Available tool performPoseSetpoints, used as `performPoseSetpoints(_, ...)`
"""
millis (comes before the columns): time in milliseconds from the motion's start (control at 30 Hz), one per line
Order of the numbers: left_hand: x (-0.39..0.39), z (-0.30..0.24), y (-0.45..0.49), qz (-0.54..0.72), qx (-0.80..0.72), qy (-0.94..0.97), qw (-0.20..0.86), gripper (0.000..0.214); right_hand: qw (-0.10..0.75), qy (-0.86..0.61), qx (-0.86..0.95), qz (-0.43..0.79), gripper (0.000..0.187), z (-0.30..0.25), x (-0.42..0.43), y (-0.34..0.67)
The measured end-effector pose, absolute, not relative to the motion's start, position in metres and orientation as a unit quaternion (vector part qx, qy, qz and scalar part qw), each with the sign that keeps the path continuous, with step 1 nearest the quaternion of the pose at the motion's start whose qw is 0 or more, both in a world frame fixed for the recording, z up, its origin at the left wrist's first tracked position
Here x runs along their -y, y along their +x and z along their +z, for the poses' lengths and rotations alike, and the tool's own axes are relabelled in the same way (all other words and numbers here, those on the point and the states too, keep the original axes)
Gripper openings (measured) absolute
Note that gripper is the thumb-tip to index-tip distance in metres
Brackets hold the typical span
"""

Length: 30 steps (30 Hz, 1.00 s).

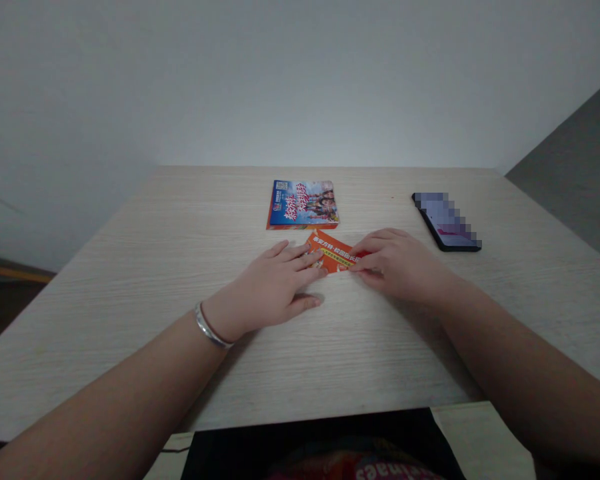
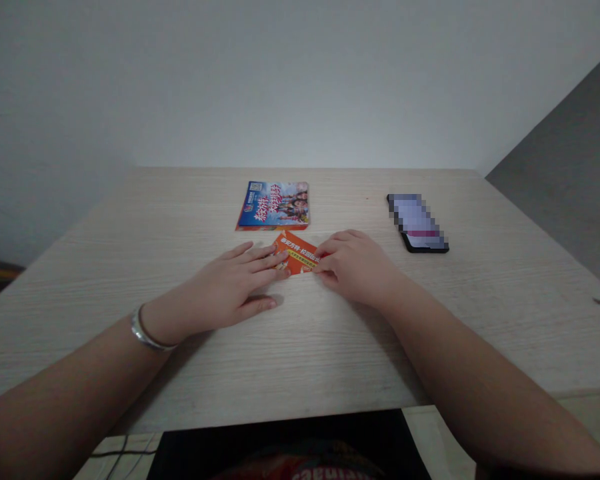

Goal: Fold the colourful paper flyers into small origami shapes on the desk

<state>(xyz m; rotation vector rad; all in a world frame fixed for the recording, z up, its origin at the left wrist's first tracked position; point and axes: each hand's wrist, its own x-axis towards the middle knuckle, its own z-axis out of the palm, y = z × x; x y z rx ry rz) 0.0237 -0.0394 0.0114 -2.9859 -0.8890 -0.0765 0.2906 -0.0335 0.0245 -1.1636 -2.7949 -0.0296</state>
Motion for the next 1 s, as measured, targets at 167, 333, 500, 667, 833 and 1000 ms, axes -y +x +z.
performPoseSetpoints(167,0.04,0.013,0.024,-0.019,0.285,-0.958,0.006,0.054,0.037,-0.409,0.912,0.007,0.017,0.029,0.029,0.308)
performPoseSetpoints(333,0.039,0.012,0.023,-0.03,0.277,-0.96,-0.004,0.053,0.046,-0.42,0.905,0.053,0.017,0.027,0.02,0.325)
performPoseSetpoints(500,0.039,0.012,0.022,-0.02,0.275,-0.961,0.004,0.055,0.009,-0.419,0.907,0.035,0.019,0.027,0.015,0.343)
performPoseSetpoints(667,0.039,0.013,0.022,-0.016,0.271,-0.963,0.006,0.06,0.011,-0.46,0.888,0.017,0.02,0.031,0.014,0.349)
performPoseSetpoints(833,0.039,0.014,0.022,-0.014,0.276,-0.961,0.004,0.061,0.084,-0.414,0.905,0.047,0.026,0.029,0.023,0.319)
performPoseSetpoints(1000,0.039,0.013,0.025,-0.022,0.271,-0.962,0.008,0.055,0.09,-0.328,0.939,0.044,0.028,0.019,0.037,0.286)
